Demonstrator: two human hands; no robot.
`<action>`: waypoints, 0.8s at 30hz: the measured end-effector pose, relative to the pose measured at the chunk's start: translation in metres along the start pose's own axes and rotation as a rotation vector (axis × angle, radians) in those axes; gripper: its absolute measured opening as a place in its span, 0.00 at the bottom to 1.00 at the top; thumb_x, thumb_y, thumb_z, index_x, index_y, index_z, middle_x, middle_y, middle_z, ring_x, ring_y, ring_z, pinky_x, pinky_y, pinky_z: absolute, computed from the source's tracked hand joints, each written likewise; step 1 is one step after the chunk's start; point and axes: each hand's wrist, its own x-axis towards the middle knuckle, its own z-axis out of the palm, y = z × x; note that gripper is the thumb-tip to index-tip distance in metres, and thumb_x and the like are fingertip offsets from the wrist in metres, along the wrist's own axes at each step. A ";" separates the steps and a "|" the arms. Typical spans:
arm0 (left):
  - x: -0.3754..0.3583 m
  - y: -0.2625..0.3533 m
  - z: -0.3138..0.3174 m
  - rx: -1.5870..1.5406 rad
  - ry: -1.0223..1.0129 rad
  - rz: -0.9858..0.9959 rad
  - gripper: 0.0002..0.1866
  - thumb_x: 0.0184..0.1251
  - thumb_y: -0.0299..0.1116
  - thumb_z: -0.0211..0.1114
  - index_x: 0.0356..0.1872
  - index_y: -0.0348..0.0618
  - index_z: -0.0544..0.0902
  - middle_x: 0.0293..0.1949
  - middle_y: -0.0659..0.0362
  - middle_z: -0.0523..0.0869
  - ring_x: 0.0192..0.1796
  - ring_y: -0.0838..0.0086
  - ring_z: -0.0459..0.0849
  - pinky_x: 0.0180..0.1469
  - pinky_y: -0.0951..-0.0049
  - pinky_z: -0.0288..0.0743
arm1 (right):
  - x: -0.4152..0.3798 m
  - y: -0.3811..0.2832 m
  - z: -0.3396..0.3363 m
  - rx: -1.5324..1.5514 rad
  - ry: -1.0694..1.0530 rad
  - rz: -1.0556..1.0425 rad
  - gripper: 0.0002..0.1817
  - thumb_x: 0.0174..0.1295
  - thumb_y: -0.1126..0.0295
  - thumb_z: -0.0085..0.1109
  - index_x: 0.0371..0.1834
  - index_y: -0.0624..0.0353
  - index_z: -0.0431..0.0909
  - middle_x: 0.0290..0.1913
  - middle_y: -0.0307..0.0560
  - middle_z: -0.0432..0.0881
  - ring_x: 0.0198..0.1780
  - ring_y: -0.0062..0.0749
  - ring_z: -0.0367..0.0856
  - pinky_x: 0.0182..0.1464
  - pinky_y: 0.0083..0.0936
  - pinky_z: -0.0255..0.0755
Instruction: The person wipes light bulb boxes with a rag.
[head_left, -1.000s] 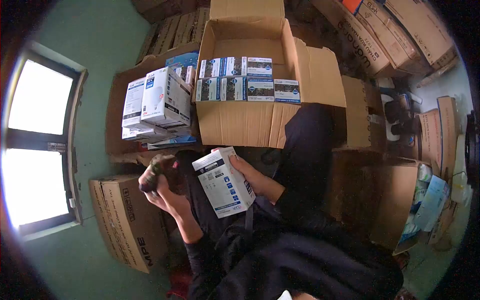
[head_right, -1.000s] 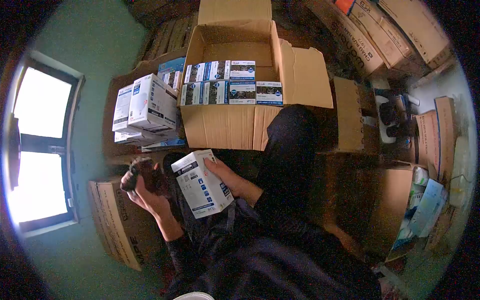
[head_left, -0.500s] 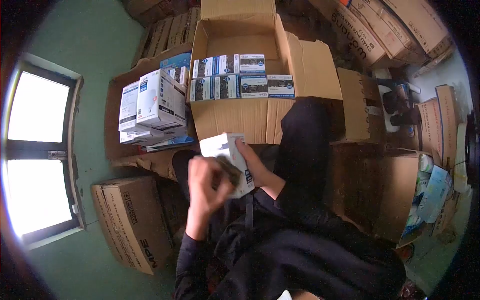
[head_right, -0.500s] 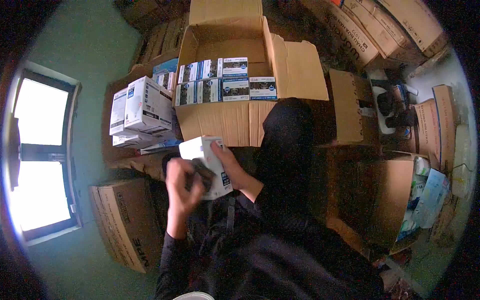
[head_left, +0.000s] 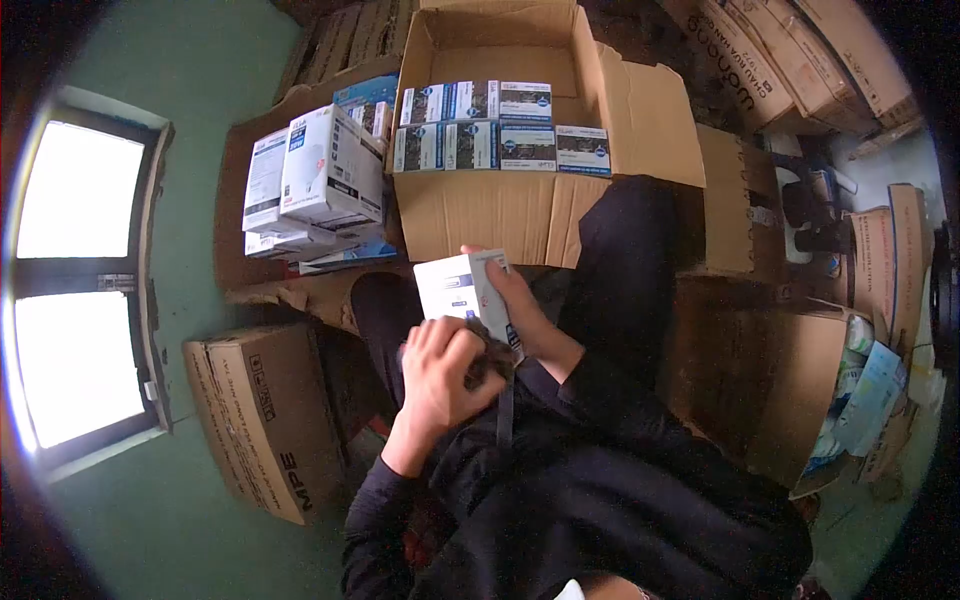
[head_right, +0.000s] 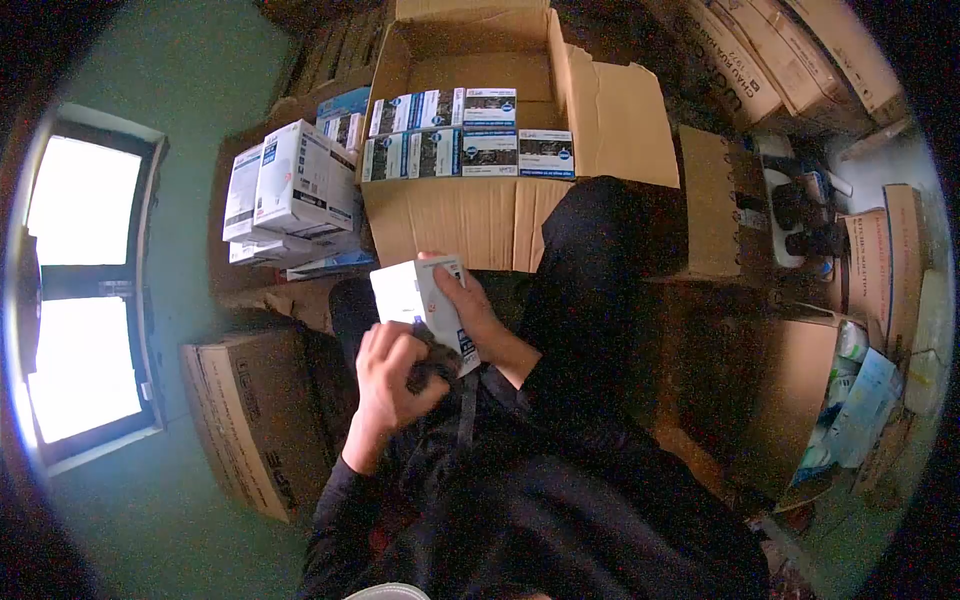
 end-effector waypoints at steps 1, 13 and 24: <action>-0.001 0.005 -0.003 -0.026 -0.069 0.022 0.17 0.39 0.36 0.75 0.32 0.47 0.80 0.37 0.55 0.80 0.41 0.57 0.79 0.44 0.57 0.71 | -0.002 -0.004 0.003 -0.076 -0.008 0.010 0.31 0.79 0.44 0.48 0.76 0.52 0.67 0.57 0.40 0.81 0.55 0.23 0.81 0.56 0.25 0.77; -0.006 -0.014 -0.003 -0.084 0.110 -0.159 0.14 0.44 0.30 0.73 0.30 0.43 0.77 0.36 0.53 0.79 0.38 0.55 0.77 0.42 0.57 0.71 | -0.005 -0.007 0.014 -0.211 0.055 -0.004 0.26 0.78 0.51 0.56 0.73 0.50 0.71 0.50 0.39 0.83 0.45 0.21 0.81 0.49 0.24 0.78; 0.000 -0.022 0.007 -0.125 0.315 -0.226 0.14 0.45 0.25 0.72 0.31 0.40 0.76 0.30 0.54 0.76 0.35 0.55 0.77 0.39 0.60 0.72 | -0.010 -0.005 0.018 -0.267 -0.032 0.019 0.27 0.80 0.50 0.52 0.76 0.48 0.68 0.52 0.39 0.83 0.48 0.24 0.82 0.51 0.26 0.79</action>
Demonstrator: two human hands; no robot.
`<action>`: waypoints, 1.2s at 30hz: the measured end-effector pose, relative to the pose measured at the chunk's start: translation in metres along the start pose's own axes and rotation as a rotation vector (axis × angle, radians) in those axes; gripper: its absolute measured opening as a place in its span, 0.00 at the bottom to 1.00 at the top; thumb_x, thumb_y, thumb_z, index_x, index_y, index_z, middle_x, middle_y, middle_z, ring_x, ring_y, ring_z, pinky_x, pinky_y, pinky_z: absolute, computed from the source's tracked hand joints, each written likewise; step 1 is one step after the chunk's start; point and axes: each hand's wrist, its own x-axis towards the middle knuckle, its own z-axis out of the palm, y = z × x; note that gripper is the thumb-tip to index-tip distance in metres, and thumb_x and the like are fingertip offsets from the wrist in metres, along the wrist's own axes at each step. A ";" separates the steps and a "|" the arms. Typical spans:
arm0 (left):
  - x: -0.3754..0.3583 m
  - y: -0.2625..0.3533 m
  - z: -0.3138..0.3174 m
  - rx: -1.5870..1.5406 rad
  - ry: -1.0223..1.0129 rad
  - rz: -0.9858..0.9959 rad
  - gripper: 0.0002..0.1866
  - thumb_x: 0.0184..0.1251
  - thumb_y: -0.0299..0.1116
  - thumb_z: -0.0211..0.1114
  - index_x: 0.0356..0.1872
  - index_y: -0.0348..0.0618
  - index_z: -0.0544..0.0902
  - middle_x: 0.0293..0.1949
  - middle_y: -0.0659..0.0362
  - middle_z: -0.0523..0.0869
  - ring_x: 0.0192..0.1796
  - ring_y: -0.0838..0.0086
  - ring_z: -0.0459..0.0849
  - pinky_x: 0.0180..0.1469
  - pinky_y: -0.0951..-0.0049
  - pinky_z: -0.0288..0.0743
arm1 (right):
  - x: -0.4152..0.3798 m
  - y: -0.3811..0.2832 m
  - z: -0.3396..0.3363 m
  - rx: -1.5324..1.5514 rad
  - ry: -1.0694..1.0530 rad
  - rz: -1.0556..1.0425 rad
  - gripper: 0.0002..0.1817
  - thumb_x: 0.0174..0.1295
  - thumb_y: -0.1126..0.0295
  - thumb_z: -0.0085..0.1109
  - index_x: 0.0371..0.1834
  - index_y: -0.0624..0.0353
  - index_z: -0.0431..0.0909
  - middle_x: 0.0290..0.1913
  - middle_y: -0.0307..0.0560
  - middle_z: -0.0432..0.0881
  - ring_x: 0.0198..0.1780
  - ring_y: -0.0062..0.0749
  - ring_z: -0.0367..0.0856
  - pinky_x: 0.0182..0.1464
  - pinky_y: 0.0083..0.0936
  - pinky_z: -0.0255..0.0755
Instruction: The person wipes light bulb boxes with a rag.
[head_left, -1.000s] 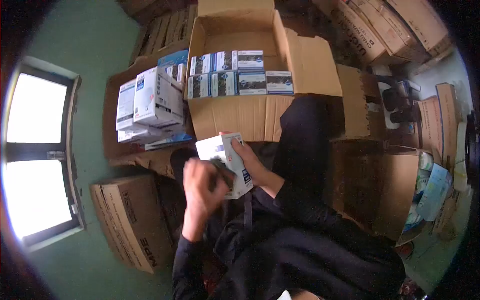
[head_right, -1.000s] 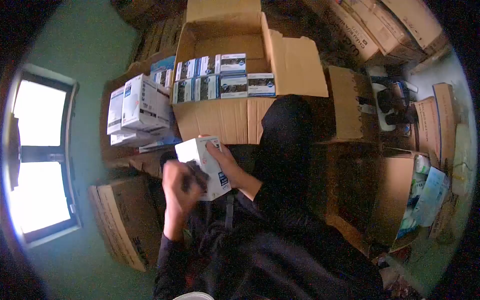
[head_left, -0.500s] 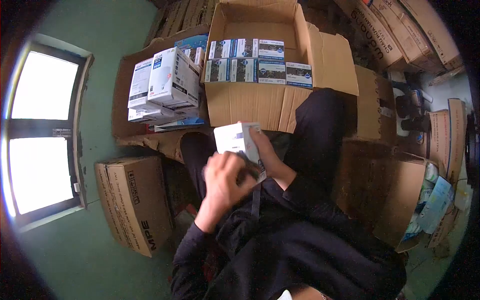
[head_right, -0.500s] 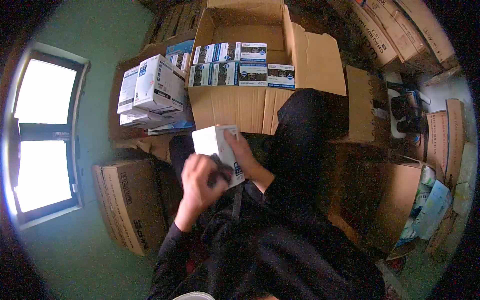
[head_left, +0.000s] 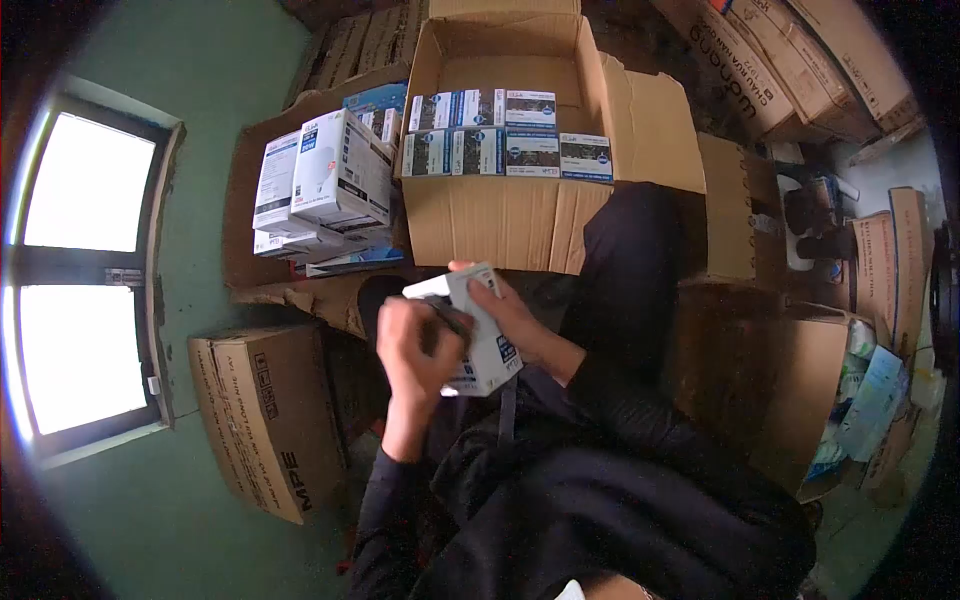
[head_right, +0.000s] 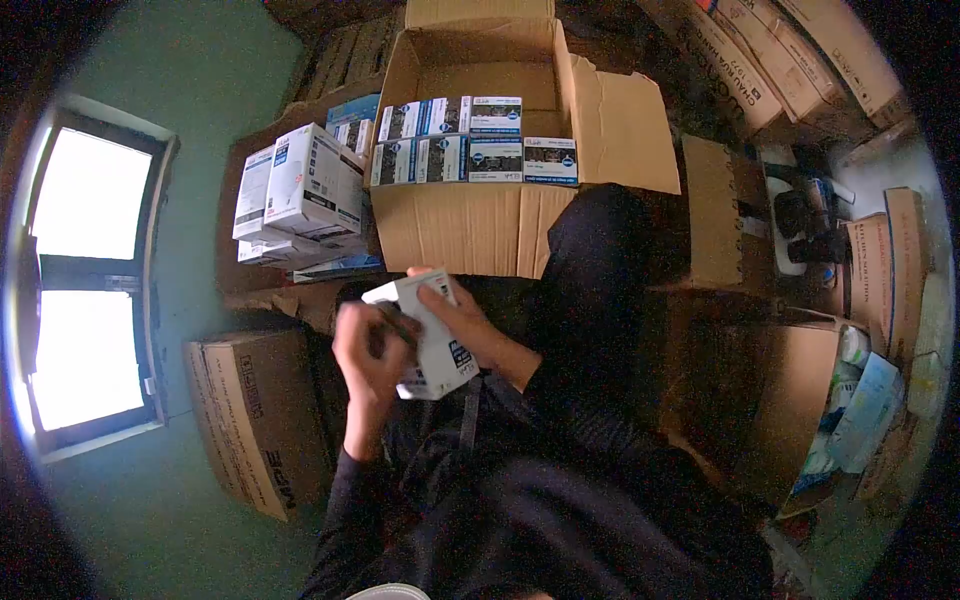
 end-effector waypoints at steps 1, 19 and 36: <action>0.010 -0.012 0.003 -0.027 0.135 -0.042 0.07 0.54 0.17 0.59 0.33 0.36 0.74 0.31 0.57 0.77 0.34 0.72 0.77 0.38 0.72 0.73 | -0.003 0.001 0.000 0.017 -0.051 0.102 0.28 0.80 0.49 0.51 0.76 0.48 0.68 0.53 0.40 0.83 0.49 0.24 0.83 0.52 0.25 0.79; -0.044 -0.134 0.090 -1.235 0.158 -0.680 0.15 0.78 0.46 0.61 0.50 0.45 0.81 0.47 0.62 0.83 0.47 0.74 0.82 0.53 0.69 0.78 | -0.007 0.013 -0.006 0.084 -0.274 0.169 0.45 0.74 0.40 0.54 0.87 0.44 0.48 0.73 0.43 0.71 0.66 0.30 0.75 0.71 0.30 0.68; -0.060 -0.151 0.136 -1.441 0.396 -0.520 0.08 0.81 0.37 0.56 0.52 0.48 0.72 0.46 0.59 0.76 0.51 0.72 0.77 0.60 0.68 0.75 | -0.001 0.036 -0.021 0.132 -0.117 0.241 0.37 0.75 0.47 0.56 0.80 0.56 0.64 0.69 0.45 0.78 0.66 0.28 0.77 0.68 0.30 0.70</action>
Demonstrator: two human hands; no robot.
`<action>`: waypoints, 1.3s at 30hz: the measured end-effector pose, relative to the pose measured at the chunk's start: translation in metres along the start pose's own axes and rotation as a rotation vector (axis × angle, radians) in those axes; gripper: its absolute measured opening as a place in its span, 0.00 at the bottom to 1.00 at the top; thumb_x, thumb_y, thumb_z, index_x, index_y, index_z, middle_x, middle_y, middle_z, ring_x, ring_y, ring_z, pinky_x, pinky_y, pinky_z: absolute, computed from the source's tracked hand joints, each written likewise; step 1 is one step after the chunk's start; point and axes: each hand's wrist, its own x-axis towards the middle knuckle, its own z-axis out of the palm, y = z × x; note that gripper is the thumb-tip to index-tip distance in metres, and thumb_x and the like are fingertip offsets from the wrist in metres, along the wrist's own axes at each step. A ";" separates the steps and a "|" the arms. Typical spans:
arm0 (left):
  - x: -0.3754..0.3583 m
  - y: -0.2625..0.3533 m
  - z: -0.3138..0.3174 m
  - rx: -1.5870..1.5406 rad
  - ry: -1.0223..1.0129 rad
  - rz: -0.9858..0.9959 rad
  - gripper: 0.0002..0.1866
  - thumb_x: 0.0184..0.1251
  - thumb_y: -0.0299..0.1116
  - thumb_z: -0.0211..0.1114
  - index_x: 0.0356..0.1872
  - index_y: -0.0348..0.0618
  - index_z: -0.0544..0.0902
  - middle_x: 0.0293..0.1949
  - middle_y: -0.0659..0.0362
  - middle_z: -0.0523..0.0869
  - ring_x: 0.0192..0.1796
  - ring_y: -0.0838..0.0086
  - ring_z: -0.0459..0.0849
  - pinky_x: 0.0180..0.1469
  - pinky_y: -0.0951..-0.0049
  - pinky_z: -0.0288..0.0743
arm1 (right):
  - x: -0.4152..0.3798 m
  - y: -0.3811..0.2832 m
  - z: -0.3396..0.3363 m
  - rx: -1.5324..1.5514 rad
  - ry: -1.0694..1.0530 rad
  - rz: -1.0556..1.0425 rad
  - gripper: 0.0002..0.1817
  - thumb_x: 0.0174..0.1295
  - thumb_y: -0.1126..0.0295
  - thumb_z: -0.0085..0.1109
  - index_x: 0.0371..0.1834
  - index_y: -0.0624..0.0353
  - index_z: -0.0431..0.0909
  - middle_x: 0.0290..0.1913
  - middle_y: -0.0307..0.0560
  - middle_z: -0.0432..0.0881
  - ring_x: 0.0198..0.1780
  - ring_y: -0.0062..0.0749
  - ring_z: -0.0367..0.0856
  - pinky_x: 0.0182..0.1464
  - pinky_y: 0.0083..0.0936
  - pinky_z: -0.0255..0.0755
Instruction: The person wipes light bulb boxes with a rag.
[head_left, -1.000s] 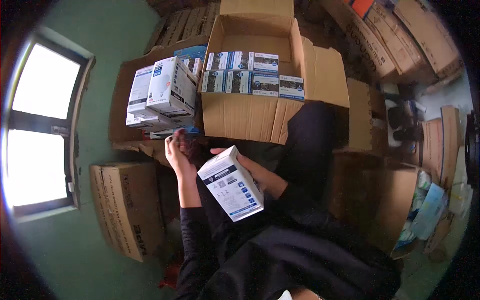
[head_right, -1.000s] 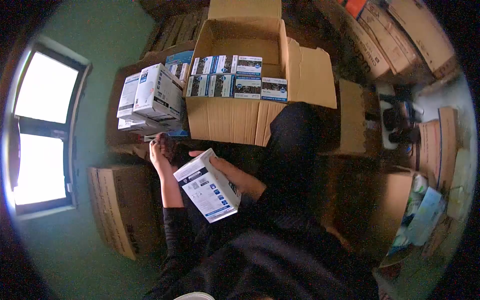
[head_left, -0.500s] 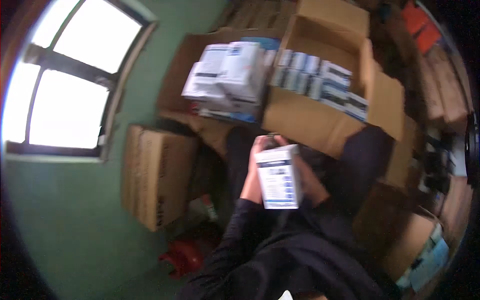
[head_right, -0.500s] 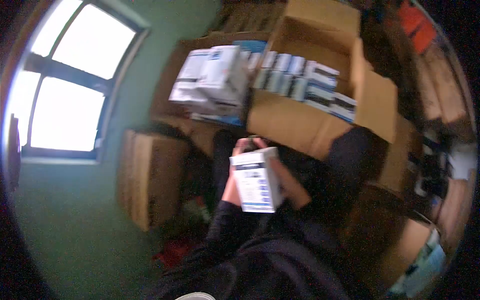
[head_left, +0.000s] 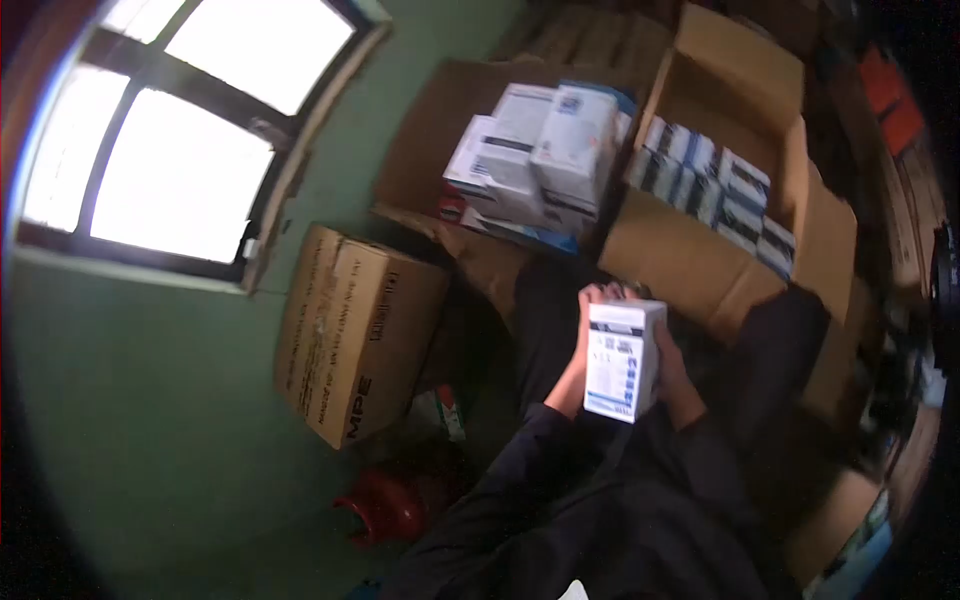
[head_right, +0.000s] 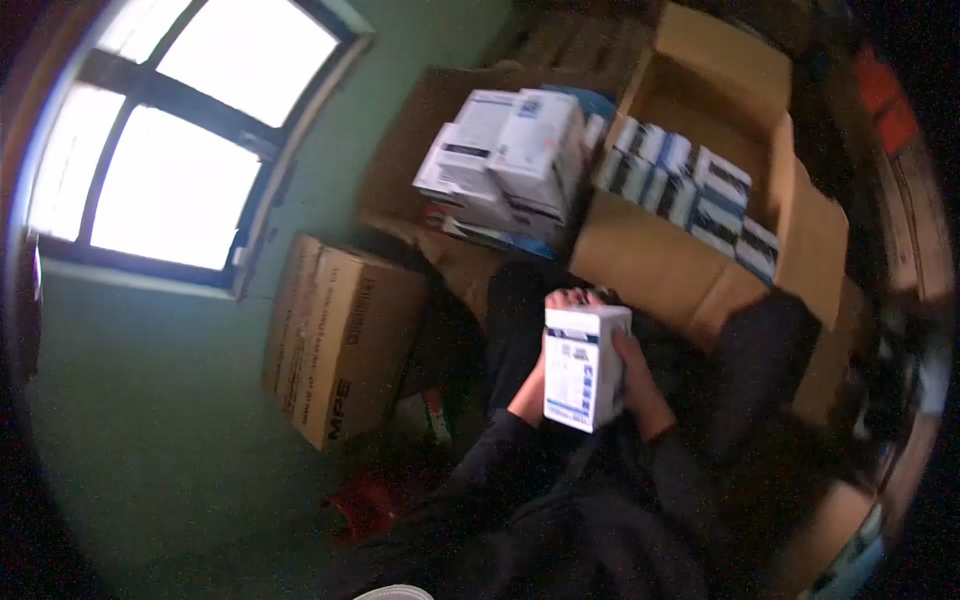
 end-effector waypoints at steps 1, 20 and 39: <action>-0.002 0.007 0.008 -0.408 0.117 -0.251 0.09 0.83 0.40 0.55 0.51 0.47 0.73 0.46 0.59 0.78 0.52 0.71 0.78 0.61 0.66 0.75 | 0.002 -0.004 0.007 -0.028 -0.001 -0.049 0.36 0.75 0.49 0.57 0.80 0.56 0.65 0.68 0.45 0.79 0.64 0.28 0.78 0.67 0.29 0.71; -0.025 0.060 0.026 -0.367 -0.245 -0.627 0.36 0.82 0.60 0.45 0.78 0.43 0.67 0.73 0.50 0.76 0.71 0.54 0.76 0.73 0.52 0.70 | 0.031 -0.017 -0.010 -0.627 0.697 -0.817 0.27 0.61 0.67 0.78 0.59 0.57 0.73 0.50 0.45 0.79 0.49 0.24 0.79 0.53 0.26 0.77; -0.023 0.036 0.012 -0.200 -0.236 -0.571 0.44 0.79 0.70 0.37 0.81 0.45 0.60 0.76 0.49 0.71 0.73 0.52 0.74 0.73 0.47 0.72 | 0.001 -0.049 0.010 -0.774 0.288 -0.587 0.29 0.64 0.60 0.72 0.63 0.63 0.75 0.58 0.48 0.80 0.60 0.30 0.79 0.63 0.33 0.73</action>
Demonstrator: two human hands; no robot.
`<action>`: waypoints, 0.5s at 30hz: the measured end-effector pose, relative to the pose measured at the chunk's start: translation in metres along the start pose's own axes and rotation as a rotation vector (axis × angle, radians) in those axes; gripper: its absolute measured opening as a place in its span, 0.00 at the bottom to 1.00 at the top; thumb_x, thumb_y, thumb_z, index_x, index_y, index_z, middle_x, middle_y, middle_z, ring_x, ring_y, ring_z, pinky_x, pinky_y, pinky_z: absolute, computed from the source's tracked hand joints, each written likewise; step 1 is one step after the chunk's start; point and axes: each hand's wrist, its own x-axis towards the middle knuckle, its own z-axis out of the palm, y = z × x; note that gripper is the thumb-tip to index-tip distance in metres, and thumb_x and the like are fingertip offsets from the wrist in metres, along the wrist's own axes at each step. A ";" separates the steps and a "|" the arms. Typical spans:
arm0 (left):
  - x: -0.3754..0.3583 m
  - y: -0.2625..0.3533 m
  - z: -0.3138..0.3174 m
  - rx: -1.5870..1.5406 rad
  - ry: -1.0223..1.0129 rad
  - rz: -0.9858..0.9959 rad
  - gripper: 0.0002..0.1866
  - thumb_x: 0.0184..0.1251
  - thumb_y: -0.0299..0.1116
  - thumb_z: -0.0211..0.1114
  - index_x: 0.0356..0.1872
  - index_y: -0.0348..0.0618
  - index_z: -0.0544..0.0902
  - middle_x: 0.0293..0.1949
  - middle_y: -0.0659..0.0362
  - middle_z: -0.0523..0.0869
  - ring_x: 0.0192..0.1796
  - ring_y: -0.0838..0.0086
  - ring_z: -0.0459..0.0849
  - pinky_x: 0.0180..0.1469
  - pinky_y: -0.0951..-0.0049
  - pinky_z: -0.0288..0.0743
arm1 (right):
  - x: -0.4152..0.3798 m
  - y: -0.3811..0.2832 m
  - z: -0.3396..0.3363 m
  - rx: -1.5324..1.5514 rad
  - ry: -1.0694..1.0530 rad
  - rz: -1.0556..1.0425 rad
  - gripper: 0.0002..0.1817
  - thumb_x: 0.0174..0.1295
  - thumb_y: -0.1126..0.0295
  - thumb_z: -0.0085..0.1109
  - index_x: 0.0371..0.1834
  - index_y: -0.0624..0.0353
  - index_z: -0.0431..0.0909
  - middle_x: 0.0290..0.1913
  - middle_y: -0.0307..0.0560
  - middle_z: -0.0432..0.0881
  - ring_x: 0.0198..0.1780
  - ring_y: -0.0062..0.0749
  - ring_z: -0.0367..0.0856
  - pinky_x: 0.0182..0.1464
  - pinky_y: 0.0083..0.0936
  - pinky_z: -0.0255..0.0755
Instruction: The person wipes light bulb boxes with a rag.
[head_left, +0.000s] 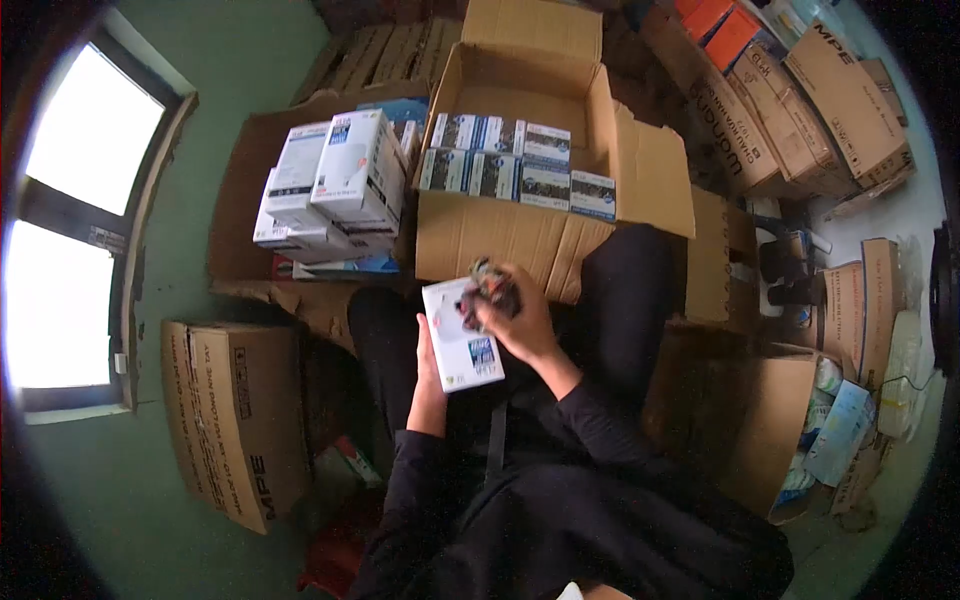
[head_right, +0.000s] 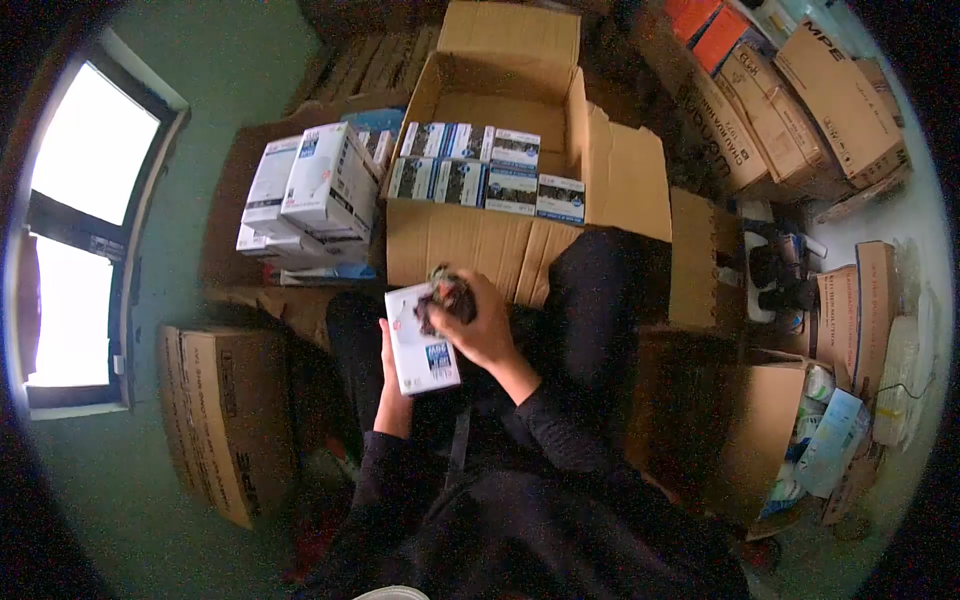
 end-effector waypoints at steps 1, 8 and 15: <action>0.001 -0.001 0.004 0.035 0.056 0.040 0.44 0.79 0.71 0.37 0.81 0.45 0.60 0.76 0.49 0.70 0.74 0.51 0.73 0.74 0.46 0.71 | 0.000 0.003 -0.002 -0.499 0.065 -0.230 0.36 0.56 0.51 0.77 0.61 0.61 0.76 0.65 0.57 0.74 0.67 0.45 0.75 0.68 0.43 0.69; -0.006 0.007 0.016 0.343 0.196 0.216 0.32 0.81 0.60 0.50 0.68 0.43 0.75 0.53 0.54 0.87 0.47 0.68 0.87 0.53 0.61 0.84 | -0.010 -0.026 0.019 -0.648 0.087 -0.534 0.25 0.52 0.61 0.80 0.50 0.57 0.79 0.51 0.55 0.85 0.55 0.56 0.83 0.61 0.47 0.75; 0.011 -0.003 0.011 0.337 0.022 0.191 0.35 0.79 0.51 0.61 0.79 0.45 0.63 0.58 0.60 0.83 0.56 0.76 0.83 0.58 0.72 0.79 | 0.001 -0.041 0.025 -0.629 0.098 -0.340 0.20 0.52 0.71 0.72 0.48 0.57 0.79 0.44 0.55 0.81 0.46 0.56 0.82 0.48 0.44 0.78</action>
